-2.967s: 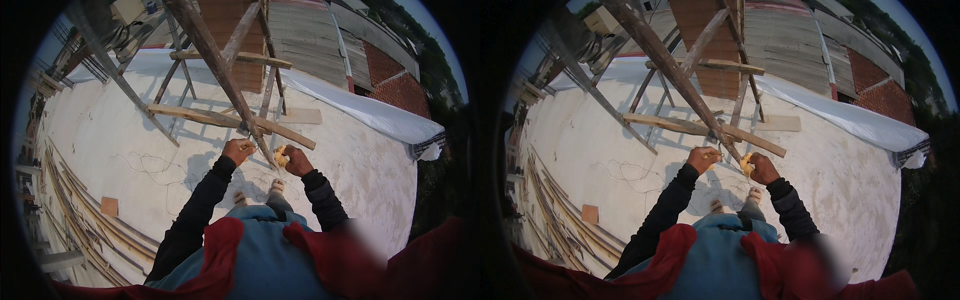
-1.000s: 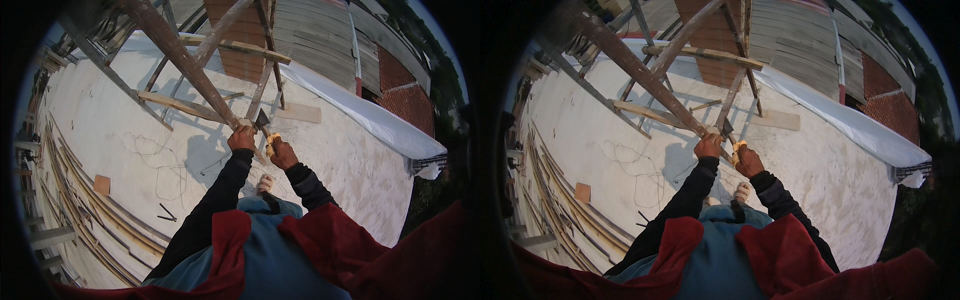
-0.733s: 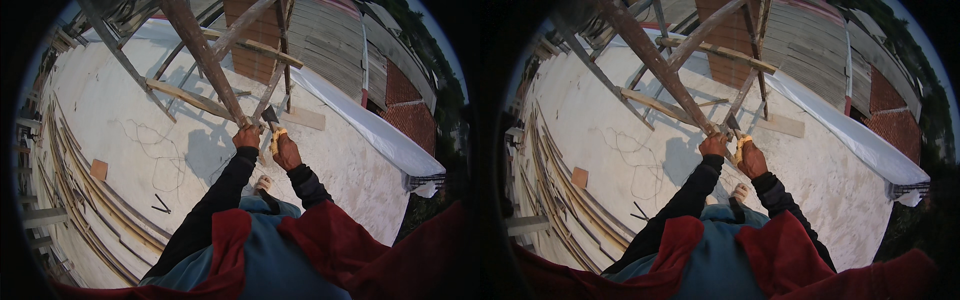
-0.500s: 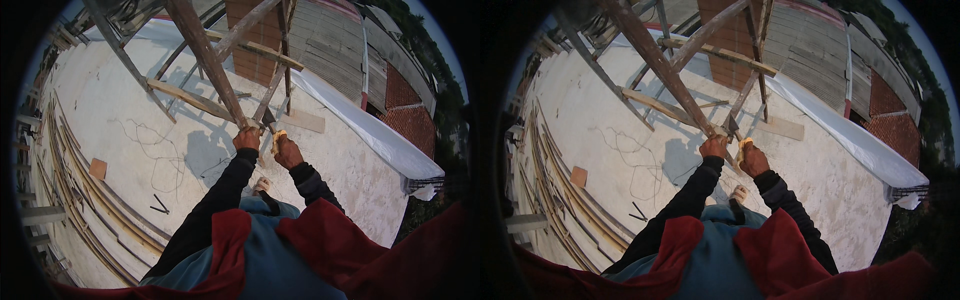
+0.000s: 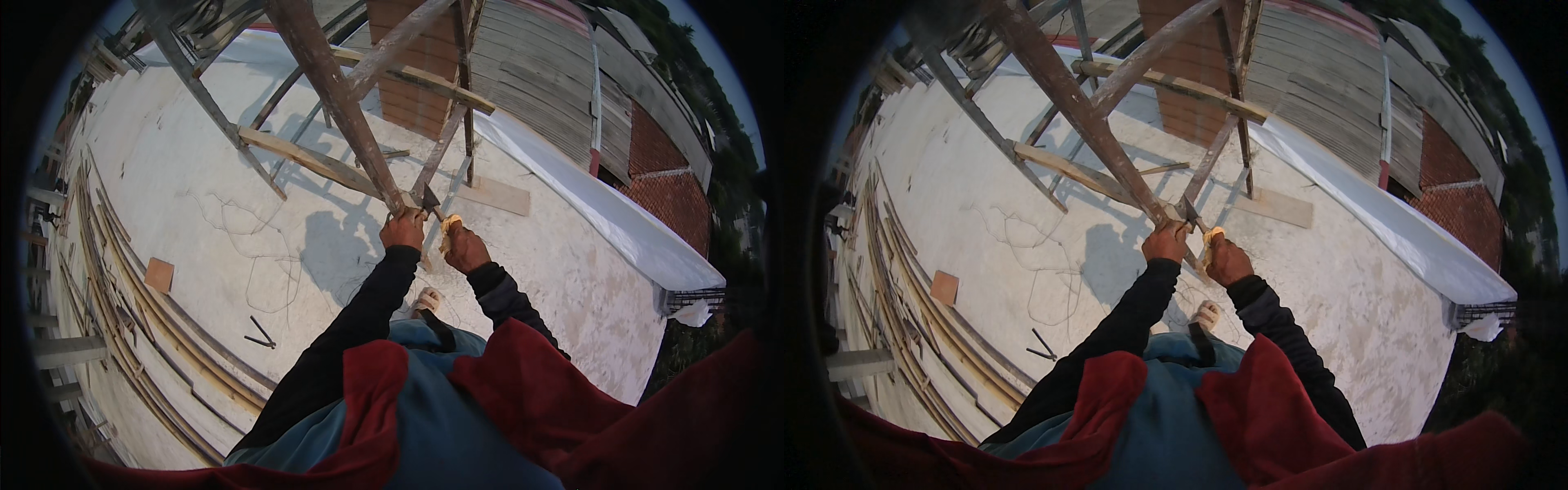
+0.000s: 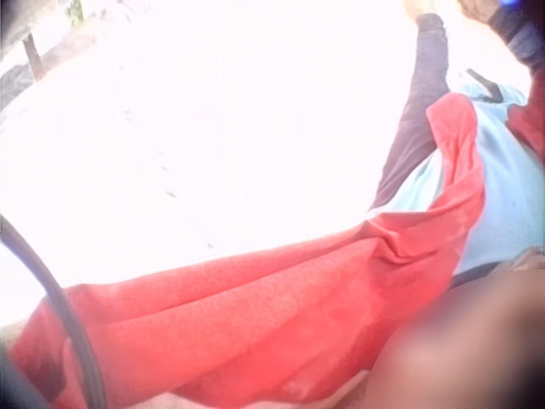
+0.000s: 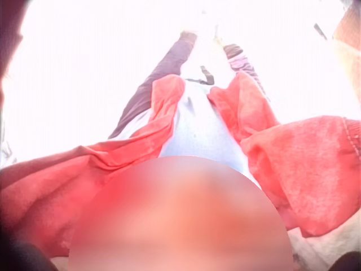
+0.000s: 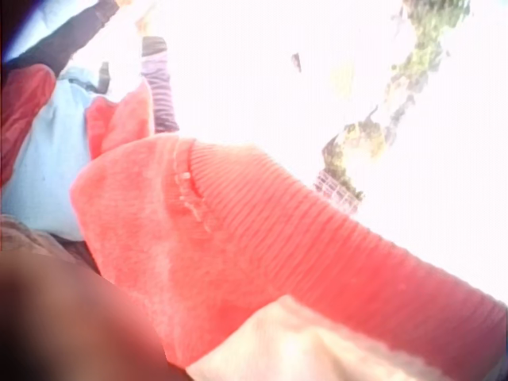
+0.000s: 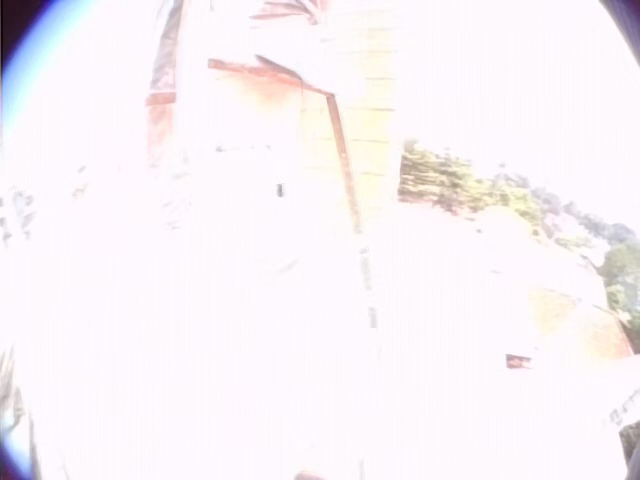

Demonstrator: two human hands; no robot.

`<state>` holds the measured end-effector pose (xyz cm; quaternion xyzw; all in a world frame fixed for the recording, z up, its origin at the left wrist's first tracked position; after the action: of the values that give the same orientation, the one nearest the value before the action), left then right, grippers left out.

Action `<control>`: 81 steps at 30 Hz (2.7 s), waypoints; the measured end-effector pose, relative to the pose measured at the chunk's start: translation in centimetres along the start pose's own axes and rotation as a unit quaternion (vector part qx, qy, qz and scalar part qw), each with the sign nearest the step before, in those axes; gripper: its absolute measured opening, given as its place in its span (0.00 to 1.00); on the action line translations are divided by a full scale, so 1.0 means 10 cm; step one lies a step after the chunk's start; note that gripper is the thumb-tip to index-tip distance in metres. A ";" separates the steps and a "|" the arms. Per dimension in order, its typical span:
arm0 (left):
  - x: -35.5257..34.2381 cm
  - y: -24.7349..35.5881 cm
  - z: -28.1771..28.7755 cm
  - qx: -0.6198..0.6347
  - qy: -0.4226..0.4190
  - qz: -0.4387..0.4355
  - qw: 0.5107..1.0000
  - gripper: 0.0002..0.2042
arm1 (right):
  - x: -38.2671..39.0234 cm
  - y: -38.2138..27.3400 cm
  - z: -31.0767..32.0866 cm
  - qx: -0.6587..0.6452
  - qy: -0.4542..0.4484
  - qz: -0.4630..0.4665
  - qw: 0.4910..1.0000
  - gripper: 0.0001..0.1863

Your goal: The person ties thin wire around wooden scaffolding poles on a rooftop. They repeatedly wrap and twist the wire by hand to secure the joints, occasionally using pliers to tighten the connections.

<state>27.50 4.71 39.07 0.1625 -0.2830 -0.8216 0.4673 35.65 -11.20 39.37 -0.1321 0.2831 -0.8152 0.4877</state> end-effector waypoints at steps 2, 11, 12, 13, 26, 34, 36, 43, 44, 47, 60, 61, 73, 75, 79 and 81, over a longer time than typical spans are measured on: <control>0.06 -0.08 0.04 0.033 -0.006 -0.009 0.999 0.11 | 0.00 -0.01 0.00 -0.003 0.000 0.009 1.000 0.22; 0.03 -0.10 -0.02 -0.030 -0.005 -0.017 0.999 0.11 | -0.02 -0.34 0.29 -0.004 0.046 0.035 0.998 0.22; 0.02 -0.09 -0.04 -0.049 0.003 -0.022 0.999 0.10 | 0.00 -0.39 0.32 0.000 0.069 0.047 0.997 0.22; 0.02 -0.08 -0.07 -0.067 0.006 -0.031 0.997 0.10 | 0.01 -0.42 0.35 0.003 0.093 0.058 0.994 0.22; -0.03 -0.11 -0.08 -0.096 -0.102 0.071 0.988 0.15 | 0.03 -0.28 0.17 0.024 0.028 0.029 0.999 0.20; 0.14 -0.25 0.40 -0.055 -0.227 -0.062 0.970 0.12 | -0.29 -0.35 0.59 0.008 0.085 0.046 0.995 0.16; 0.31 -0.42 0.60 -0.045 -0.269 -0.097 0.957 0.11 | -0.50 -0.30 0.66 0.034 0.134 0.029 0.990 0.15; 0.56 -0.83 1.14 -0.022 -0.317 -0.086 0.944 0.15 | -1.01 -0.25 0.21 0.094 0.036 0.055 0.993 0.18; 0.57 -0.84 1.20 -0.001 -0.314 -0.082 0.946 0.15 | -1.04 -0.28 0.14 0.108 0.025 0.068 0.991 0.19; 0.53 -0.88 1.40 0.090 -0.328 -0.036 0.940 0.14 | -1.04 -0.38 0.01 0.134 0.025 0.125 0.983 0.20; 0.11 -0.61 1.98 0.148 -0.297 -0.072 0.941 0.15 | -0.70 -1.08 0.46 -0.225 0.095 0.157 0.957 0.17; 0.07 -0.58 1.97 0.124 -0.292 -0.080 0.945 0.15 | -0.63 -1.25 0.49 -0.383 0.088 0.153 0.907 0.15; 0.04 -0.36 1.94 0.065 -0.273 -0.172 0.944 0.11 | -0.37 -1.34 0.96 -0.181 0.053 0.097 0.977 0.06; 0.01 -0.39 1.93 0.068 -0.361 -0.156 0.917 0.13 | -0.33 -1.44 1.05 -0.206 0.017 0.153 0.966 0.06; 0.01 -0.28 2.04 0.126 -0.404 -0.221 0.879 0.18 | -0.29 -1.82 1.18 -0.064 -0.011 0.241 0.968 0.09; 0.09 -0.16 2.06 0.176 -0.394 -0.248 0.867 0.19 | -0.28 -2.04 1.17 0.014 -0.035 0.273 0.961 0.10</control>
<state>14.99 11.01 54.24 -0.0304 -0.5337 -0.8429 0.0614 28.08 -5.27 60.99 -0.0713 0.2796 -0.6500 0.7030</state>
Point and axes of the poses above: each hand's wrist, its own x-axis away from the middle knuckle, its own z-axis out of the back of the hand, y = z × x, the point moved 6 cm from there along -x, towards the middle knuckle, and after that the axes turned 14 degrees about z, right-handed, at the moved point
